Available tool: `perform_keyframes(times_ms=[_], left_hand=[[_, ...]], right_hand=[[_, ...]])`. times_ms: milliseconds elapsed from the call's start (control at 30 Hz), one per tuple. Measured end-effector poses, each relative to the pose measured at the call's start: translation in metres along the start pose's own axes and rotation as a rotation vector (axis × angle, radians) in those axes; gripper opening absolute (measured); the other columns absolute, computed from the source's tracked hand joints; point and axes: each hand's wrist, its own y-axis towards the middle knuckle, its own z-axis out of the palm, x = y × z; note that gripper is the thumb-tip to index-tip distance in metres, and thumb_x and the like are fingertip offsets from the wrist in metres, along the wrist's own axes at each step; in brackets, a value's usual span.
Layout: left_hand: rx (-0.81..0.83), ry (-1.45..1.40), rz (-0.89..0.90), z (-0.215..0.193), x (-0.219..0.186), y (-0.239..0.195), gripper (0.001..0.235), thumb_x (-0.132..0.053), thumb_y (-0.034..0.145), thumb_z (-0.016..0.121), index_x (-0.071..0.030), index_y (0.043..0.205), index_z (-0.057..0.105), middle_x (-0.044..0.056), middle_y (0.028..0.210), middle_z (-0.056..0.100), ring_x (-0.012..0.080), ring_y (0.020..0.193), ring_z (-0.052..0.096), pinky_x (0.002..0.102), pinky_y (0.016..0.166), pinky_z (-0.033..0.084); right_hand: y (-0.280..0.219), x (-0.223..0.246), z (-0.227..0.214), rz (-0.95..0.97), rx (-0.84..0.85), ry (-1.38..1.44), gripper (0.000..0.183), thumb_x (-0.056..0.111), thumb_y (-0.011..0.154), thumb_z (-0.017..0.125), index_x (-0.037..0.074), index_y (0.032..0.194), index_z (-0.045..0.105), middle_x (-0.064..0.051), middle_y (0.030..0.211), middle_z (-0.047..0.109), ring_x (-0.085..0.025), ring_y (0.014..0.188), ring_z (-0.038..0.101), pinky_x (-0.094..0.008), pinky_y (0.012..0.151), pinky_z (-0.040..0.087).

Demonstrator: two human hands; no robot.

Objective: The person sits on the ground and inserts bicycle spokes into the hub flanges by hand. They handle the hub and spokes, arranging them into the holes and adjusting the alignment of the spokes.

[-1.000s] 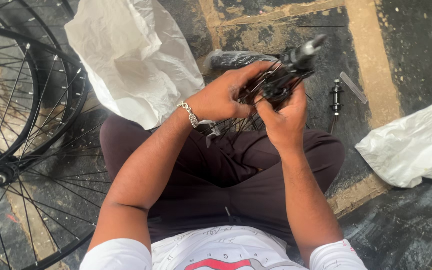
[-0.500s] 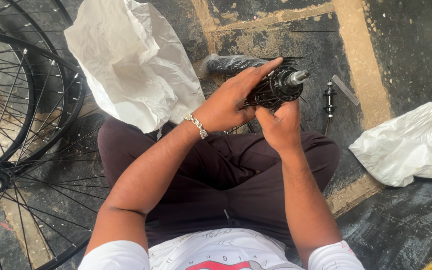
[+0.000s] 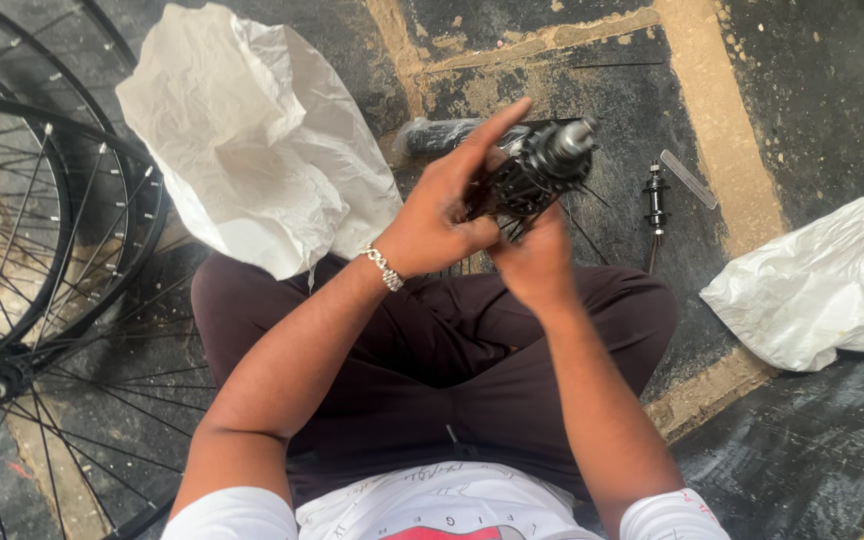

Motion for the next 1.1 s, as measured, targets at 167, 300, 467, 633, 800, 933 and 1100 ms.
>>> perform_keyframes(times_ms=[167, 300, 467, 633, 800, 933, 1100], left_hand=[[-0.051, -0.288, -0.059, -0.005, -0.004, -0.004, 0.103, 0.000, 0.072, 0.060, -0.017, 0.168, 0.025, 0.002, 0.096, 0.048, 0.0093, 0.085, 0.050, 0.022, 0.080, 0.047], [-0.045, -0.352, -0.082, -0.010, -0.005, 0.001, 0.105, 0.000, 0.073, 0.059, -0.015, 0.171, 0.026, 0.005, 0.107, 0.055, 0.0111, 0.091, 0.052, 0.024, 0.085, 0.050], [-0.038, -0.410, 0.020, -0.011, -0.007, 0.006, 0.091, -0.002, 0.075, 0.060, -0.008, 0.161, 0.028, 0.010, 0.151, 0.046, 0.0185, 0.144, 0.049, 0.033, 0.126, 0.038], [-0.055, -0.277, 0.005, -0.015, -0.013, 0.004, 0.087, -0.008, 0.080, 0.064, -0.008, 0.160, 0.031, 0.010, 0.145, 0.053, 0.0182, 0.133, 0.055, 0.033, 0.122, 0.044], [-0.106, 0.095, -0.088, -0.010, -0.020, 0.001, 0.090, -0.008, 0.078, 0.067, -0.012, 0.164, 0.039, 0.004, 0.093, 0.056, 0.0107, 0.074, 0.054, 0.024, 0.072, 0.049], [-0.097, 0.175, -0.012, -0.002, -0.027, 0.001, 0.086, -0.005, 0.079, 0.068, -0.013, 0.159, 0.037, 0.001, 0.087, 0.053, 0.0092, 0.072, 0.053, 0.022, 0.070, 0.047], [-0.082, 0.288, 0.071, 0.016, -0.048, 0.005, 0.092, -0.004, 0.080, 0.071, -0.014, 0.161, 0.031, 0.003, 0.097, 0.058, 0.0144, 0.082, 0.062, 0.028, 0.080, 0.055]], right_hand=[[-0.013, -0.023, 0.018, 0.144, -0.016, 0.114, 0.041, 0.002, 0.090, 0.081, 0.008, 0.125, 0.060, -0.004, 0.118, 0.071, -0.014, 0.112, 0.069, -0.033, 0.097, 0.057], [-0.006, -0.024, 0.012, 0.181, 0.061, 0.422, 0.047, 0.004, 0.089, 0.080, 0.009, 0.130, 0.056, -0.001, 0.121, 0.067, -0.012, 0.113, 0.065, -0.033, 0.098, 0.057], [0.012, -0.012, 0.001, 0.049, 0.073, 0.432, 0.048, 0.002, 0.092, 0.076, 0.007, 0.134, 0.055, -0.001, 0.123, 0.064, -0.012, 0.118, 0.062, -0.032, 0.107, 0.052], [0.016, -0.012, 0.009, 0.000, 0.014, 0.392, 0.039, 0.000, 0.094, 0.074, 0.007, 0.129, 0.057, -0.002, 0.121, 0.067, -0.012, 0.113, 0.066, -0.031, 0.103, 0.055], [0.011, -0.025, 0.021, -0.036, -0.101, 0.365, 0.027, -0.002, 0.102, 0.071, 0.006, 0.126, 0.062, -0.002, 0.112, 0.069, -0.012, 0.104, 0.068, -0.027, 0.094, 0.058], [0.007, -0.024, 0.018, -0.056, -0.062, 0.252, 0.024, -0.001, 0.098, 0.072, 0.004, 0.119, 0.062, -0.003, 0.110, 0.069, -0.015, 0.101, 0.069, -0.031, 0.090, 0.058], [0.001, 0.002, 0.005, -0.216, -0.186, 0.109, 0.045, 0.004, 0.090, 0.076, 0.005, 0.129, 0.052, -0.008, 0.122, 0.060, -0.022, 0.115, 0.063, -0.039, 0.099, 0.054]])
